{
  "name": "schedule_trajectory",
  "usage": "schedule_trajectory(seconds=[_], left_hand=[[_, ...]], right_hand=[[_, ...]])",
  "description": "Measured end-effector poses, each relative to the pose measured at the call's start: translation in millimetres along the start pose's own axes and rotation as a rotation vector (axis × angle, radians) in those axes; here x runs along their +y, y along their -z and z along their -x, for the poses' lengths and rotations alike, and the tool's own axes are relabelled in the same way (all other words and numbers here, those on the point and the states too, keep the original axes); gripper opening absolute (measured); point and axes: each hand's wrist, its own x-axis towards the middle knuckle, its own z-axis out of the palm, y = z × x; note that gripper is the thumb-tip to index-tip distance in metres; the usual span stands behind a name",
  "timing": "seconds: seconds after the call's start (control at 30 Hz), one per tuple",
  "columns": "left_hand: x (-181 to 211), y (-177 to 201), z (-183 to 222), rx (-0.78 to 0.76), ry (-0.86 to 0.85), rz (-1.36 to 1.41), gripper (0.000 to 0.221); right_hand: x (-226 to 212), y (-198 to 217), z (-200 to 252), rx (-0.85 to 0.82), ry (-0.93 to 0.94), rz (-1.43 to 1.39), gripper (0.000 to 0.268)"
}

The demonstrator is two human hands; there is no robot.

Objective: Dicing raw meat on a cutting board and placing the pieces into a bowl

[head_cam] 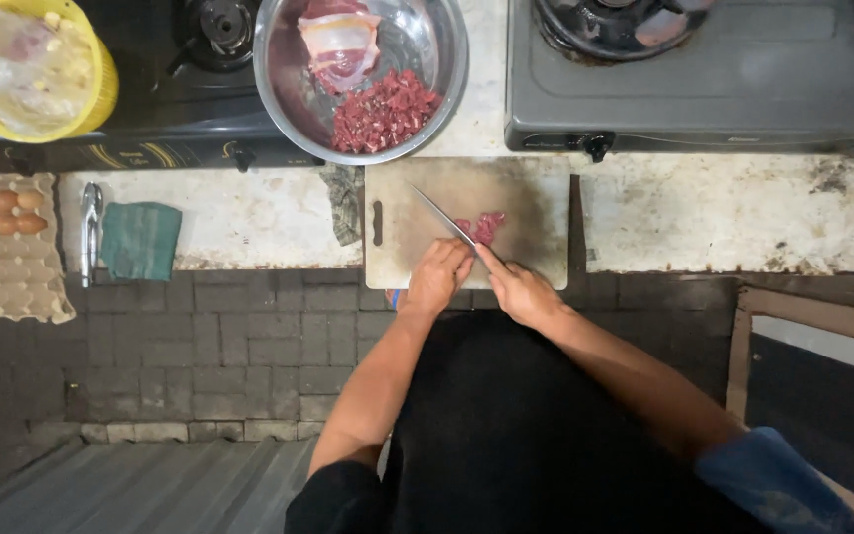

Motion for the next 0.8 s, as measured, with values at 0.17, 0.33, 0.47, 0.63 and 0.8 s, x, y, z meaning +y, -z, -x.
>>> schedule_trajectory(seconds=[0.17,0.33,0.47,0.63,0.8], left_hand=[[-2.6,-9.6,9.2,-0.059,-0.013,-0.031,0.011],[12.5,-0.2,-10.7,0.000,0.089,0.068,0.006],[24.9,-3.8,-36.4,0.093,0.094,0.122,0.009],[9.8,-17.4,-27.0,0.063,0.130,-0.017,0.018],[2.8,-19.9,-20.5,0.055,0.107,0.011,0.035]], right_hand=[[-4.6,15.4,3.0,-0.064,-0.066,-0.033,0.058],[6.0,32.7,19.1,-0.115,-0.137,-0.073,0.056],[15.7,43.3,26.0,-0.076,-0.167,-0.043,0.053],[21.0,33.6,28.2,0.035,-0.137,-0.040,0.055],[23.0,18.7,24.4,0.013,-0.127,-0.044,0.055]])
